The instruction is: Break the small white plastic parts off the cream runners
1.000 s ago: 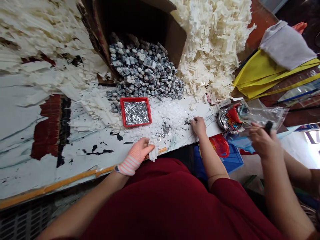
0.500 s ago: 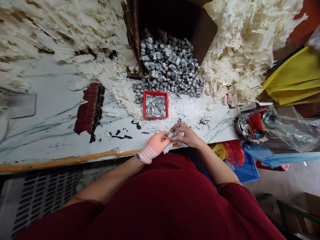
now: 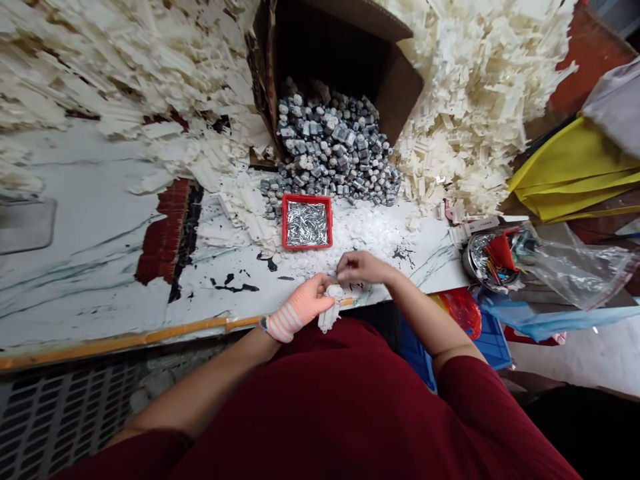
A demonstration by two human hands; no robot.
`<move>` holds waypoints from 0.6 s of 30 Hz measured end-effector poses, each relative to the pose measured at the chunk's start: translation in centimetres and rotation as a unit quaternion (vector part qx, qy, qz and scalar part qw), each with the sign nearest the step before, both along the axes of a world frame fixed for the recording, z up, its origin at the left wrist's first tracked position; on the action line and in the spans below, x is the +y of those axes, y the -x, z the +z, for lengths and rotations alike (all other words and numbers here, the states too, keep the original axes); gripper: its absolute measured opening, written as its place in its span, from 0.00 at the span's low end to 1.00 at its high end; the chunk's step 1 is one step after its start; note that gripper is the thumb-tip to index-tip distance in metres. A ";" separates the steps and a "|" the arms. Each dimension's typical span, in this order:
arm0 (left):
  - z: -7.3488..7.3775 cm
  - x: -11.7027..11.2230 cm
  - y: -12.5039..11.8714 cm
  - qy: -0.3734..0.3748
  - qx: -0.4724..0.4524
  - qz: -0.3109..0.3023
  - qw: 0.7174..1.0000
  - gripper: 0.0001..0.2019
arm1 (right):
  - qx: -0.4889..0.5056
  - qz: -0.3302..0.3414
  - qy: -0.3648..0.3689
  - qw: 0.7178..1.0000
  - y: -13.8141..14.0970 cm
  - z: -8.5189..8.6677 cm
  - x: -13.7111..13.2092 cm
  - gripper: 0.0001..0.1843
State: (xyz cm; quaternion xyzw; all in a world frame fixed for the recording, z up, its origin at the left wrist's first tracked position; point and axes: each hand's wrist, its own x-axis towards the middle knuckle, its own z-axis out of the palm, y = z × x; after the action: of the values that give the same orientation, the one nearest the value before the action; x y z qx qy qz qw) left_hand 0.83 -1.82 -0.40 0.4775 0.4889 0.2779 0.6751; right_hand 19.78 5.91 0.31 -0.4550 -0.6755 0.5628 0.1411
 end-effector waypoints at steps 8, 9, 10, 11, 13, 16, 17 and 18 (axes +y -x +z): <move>-0.3 0.6 1.0 0.065 -0.019 0.052 0.996 0.11 | -0.480 -0.120 -0.277 0.824 1.2 -0.4 14.9 0.12; -0.3 0.7 1.1 0.068 -0.025 0.057 0.996 0.11 | -0.493 -0.118 -0.272 0.818 1.6 -0.8 15.2 0.13; -0.4 0.8 1.2 0.071 -0.034 0.062 0.995 0.11 | -0.496 -0.125 -0.268 0.816 1.9 -1.2 15.3 0.14; -0.4 0.9 1.3 0.075 -0.043 0.065 0.994 0.11 | -0.490 -0.138 -0.265 0.819 2.0 -1.5 15.2 0.14; -0.6 1.0 1.5 0.078 -0.056 0.070 0.993 0.12 | -0.461 -0.175 -0.250 0.834 1.8 -1.7 14.8 0.13; -0.6 1.4 1.6 0.091 -0.070 0.090 0.989 0.12 | -0.356 -0.227 -0.240 0.874 1.0 -1.5 14.0 0.12; -0.5 1.6 1.5 0.100 -0.081 0.105 0.986 0.13 | -0.298 -0.244 -0.239 0.891 0.9 -1.3 13.5 0.13; -0.3 1.8 1.4 0.110 -0.096 0.123 0.981 0.13 | -0.229 -0.263 -0.228 0.909 0.9 -1.2 12.9 0.13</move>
State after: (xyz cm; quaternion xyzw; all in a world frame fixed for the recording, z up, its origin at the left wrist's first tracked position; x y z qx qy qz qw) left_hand -0.58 -0.05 -0.75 0.3071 0.5043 0.3482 0.7281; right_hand 18.91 18.85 -0.93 -0.6880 -0.6554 0.2160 0.2249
